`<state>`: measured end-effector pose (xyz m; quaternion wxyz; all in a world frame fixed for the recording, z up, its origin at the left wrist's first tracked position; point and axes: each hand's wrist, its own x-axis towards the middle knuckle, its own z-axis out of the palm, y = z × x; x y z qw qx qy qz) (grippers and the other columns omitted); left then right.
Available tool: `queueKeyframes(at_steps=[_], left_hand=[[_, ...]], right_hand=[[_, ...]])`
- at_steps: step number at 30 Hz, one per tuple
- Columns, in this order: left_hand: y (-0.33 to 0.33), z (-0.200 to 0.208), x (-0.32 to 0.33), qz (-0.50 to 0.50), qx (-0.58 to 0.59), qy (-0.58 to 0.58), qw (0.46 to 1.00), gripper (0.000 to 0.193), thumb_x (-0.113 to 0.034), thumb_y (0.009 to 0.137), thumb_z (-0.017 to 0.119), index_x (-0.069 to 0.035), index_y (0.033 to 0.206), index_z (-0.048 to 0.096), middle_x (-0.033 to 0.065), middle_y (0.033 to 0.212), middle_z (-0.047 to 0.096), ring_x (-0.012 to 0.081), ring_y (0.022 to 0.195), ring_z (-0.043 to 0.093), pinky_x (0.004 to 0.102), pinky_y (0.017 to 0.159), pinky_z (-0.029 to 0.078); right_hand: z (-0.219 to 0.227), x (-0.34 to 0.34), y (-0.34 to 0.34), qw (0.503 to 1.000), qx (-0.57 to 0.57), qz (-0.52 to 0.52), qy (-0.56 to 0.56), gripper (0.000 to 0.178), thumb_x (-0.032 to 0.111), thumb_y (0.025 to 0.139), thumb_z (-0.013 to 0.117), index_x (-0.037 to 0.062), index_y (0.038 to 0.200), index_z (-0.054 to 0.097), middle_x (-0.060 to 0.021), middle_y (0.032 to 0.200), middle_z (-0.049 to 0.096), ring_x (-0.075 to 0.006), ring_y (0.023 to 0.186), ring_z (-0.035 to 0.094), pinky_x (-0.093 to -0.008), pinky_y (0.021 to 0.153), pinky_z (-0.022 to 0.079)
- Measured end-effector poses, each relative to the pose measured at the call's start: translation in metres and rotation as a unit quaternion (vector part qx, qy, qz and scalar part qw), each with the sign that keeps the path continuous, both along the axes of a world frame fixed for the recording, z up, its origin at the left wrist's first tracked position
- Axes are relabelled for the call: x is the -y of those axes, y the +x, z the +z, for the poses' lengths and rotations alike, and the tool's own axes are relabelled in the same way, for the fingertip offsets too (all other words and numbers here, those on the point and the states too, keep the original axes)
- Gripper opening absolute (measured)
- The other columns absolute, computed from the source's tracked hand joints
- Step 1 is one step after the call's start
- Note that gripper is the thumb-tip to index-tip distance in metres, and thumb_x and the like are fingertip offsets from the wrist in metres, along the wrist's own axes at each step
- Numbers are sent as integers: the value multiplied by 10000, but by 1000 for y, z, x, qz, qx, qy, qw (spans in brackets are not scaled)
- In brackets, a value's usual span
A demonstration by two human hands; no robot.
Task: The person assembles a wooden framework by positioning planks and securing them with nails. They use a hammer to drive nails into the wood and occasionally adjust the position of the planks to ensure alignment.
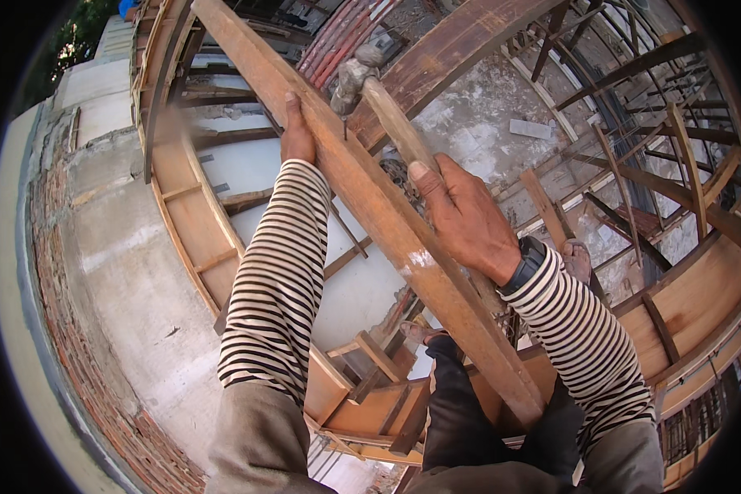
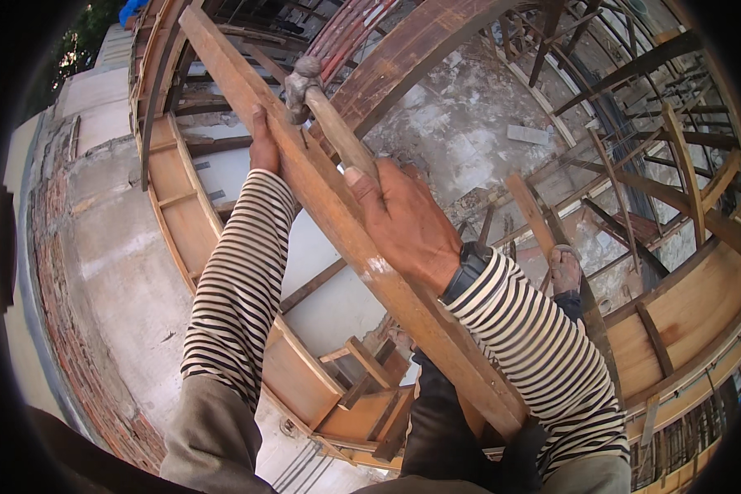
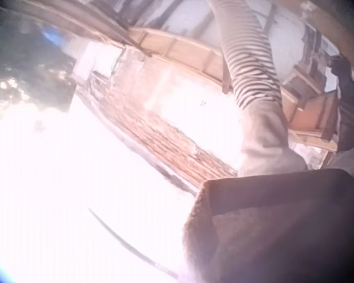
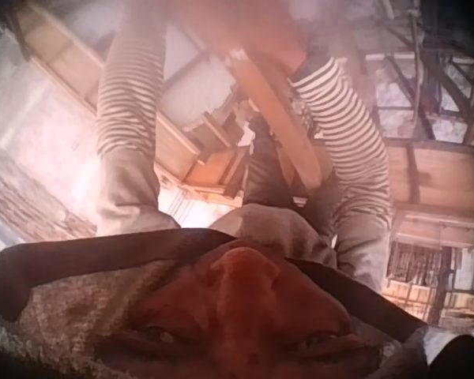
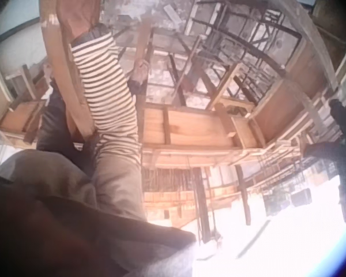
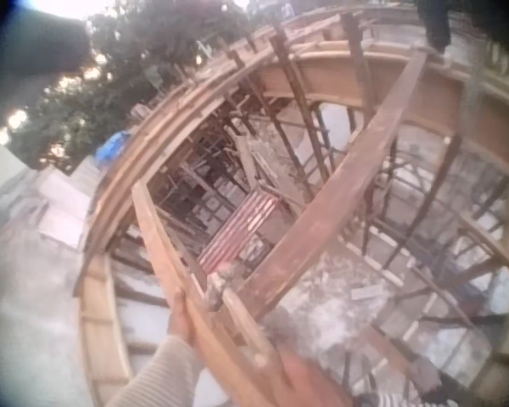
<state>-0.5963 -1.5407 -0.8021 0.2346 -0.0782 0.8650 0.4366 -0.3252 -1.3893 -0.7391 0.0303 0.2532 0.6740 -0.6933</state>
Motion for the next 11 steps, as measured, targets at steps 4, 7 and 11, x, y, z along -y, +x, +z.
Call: queueKeyframes(at_steps=[4,7,11], left_hand=[[10,12,2,11,9,-8,1000,1137,-858,819,383,118,1399,419,260,1278,587,336,1153,599,382,1037,424],[15,18,2,20,7,5,1000,1141,-857,818,391,117,1413,395,260,1281,584,333,1156,596,378,1045,418],[11,12,-1,-21,-30,2,999,1170,-865,806,404,117,1441,354,245,1368,533,329,1227,551,367,1105,354]], right_hand=[[28,-20,4,977,-159,-116,-80,508,470,1051,377,-7,1056,553,-24,653,464,-110,524,461,-297,517,414],[38,-13,2,951,-230,-191,-74,520,475,1044,395,-13,1146,544,-36,675,492,-159,550,497,-326,551,450],[0,8,8,985,-138,-100,-11,530,416,1030,455,-35,1309,474,-213,866,672,-363,787,694,-380,689,518]])
